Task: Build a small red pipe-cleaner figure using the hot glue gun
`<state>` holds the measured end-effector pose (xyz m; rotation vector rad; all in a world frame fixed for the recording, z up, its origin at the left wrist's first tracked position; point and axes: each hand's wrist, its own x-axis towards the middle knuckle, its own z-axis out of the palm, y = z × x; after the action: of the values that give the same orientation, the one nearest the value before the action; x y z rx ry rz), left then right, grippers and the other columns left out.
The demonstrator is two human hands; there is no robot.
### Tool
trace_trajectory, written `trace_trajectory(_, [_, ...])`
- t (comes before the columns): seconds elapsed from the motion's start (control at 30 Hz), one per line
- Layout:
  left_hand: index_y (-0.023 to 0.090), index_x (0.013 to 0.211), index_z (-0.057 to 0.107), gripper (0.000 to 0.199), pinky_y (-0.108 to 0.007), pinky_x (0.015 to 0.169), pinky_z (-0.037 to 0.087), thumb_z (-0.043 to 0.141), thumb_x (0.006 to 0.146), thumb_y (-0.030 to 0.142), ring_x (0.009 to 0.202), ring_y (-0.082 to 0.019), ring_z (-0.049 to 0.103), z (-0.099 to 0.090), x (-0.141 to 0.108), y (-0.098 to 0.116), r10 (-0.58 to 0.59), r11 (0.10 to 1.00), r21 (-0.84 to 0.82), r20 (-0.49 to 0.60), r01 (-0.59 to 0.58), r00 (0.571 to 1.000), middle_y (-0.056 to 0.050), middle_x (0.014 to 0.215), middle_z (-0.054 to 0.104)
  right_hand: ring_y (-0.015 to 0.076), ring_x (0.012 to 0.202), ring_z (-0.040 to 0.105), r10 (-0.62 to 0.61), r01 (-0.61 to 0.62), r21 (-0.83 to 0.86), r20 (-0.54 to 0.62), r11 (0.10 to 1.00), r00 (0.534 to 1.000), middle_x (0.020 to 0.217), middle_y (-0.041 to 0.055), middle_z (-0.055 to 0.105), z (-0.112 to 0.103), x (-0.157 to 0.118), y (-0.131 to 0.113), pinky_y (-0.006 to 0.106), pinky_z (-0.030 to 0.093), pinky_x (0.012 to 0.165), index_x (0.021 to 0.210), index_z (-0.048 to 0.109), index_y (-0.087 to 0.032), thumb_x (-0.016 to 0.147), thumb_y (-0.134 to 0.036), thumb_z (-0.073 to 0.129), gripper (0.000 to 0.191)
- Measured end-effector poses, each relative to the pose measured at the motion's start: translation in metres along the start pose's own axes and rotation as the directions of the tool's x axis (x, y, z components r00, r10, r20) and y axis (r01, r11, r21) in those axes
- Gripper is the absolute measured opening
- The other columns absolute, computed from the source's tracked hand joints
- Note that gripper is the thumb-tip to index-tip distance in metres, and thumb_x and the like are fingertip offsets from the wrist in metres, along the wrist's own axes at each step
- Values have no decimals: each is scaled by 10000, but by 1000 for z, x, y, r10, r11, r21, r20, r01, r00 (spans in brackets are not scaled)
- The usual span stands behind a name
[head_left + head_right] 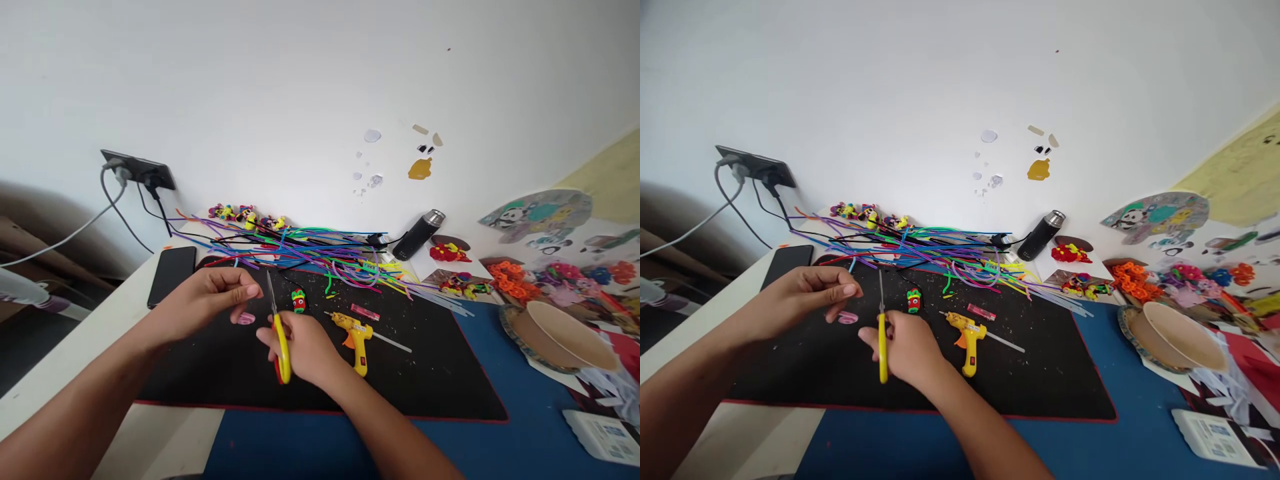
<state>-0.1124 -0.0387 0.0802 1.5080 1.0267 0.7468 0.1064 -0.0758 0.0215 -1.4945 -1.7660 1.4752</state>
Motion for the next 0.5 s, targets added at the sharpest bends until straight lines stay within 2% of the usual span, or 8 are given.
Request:
trace_trajectory(0.1, [166, 763, 680, 534, -284, 682, 521, 734, 890, 681, 626, -158, 617, 4, 2, -7, 15, 998, -67, 4, -15, 1000, 7, 597, 621, 131, 516, 653, -31, 30, -26, -35, 999, 999, 781, -7, 743, 6, 33, -9, 233, 441, 541, 1274, 703, -240, 995, -473, 725, 365])
trace_trajectory(0.2, [181, 742, 627, 542, -282, 654, 518, 756, 863, 693, 620, -173, 650, 7, 7, -15, -34, 989, -146, 11, 35, 999, 11, 603, 620, 98, 494, 658, -95, 95, 27, 8, 995, 995, 829, -12, 745, 10, 43, -9, 209, 452, 530, 1249, 717, -243, 1043, -416, 646, 279])
trace_trajectory(0.3, [178, 741, 631, 548, -255, 626, 478, 759, 854, 698, 611, -151, 624, 8, 14, -19, -43, 992, -116, 50, 49, 998, 16, 617, 621, 70, 444, 603, -154, 152, 94, 19, 984, 988, 813, -14, 737, 6, 33, 0, 196, 419, 479, 1154, 759, -221, 1048, -340, 603, 223])
trace_trajectory(0.37, [172, 790, 670, 535, -251, 642, 470, 747, 868, 696, 633, -143, 614, 8, 19, -19, -32, 997, -74, 78, 38, 996, 9, 662, 651, 67, 415, 540, -155, 162, 160, -56, 974, 986, 747, -13, 719, -2, 21, 9, 200, 392, 446, 1116, 761, -183, 1041, -352, 601, 244])
trace_trajectory(0.5, [171, 879, 709, 481, -261, 668, 476, 718, 915, 650, 671, -153, 636, 19, 27, -16, -50, 999, -1, 154, 51, 987, -2, 714, 690, 67, 389, 452, -160, 216, 256, -225, 942, 961, 628, -35, 655, -25, 0, 21, 207, 327, 415, 1093, 746, -150, 1016, -490, 617, 372])
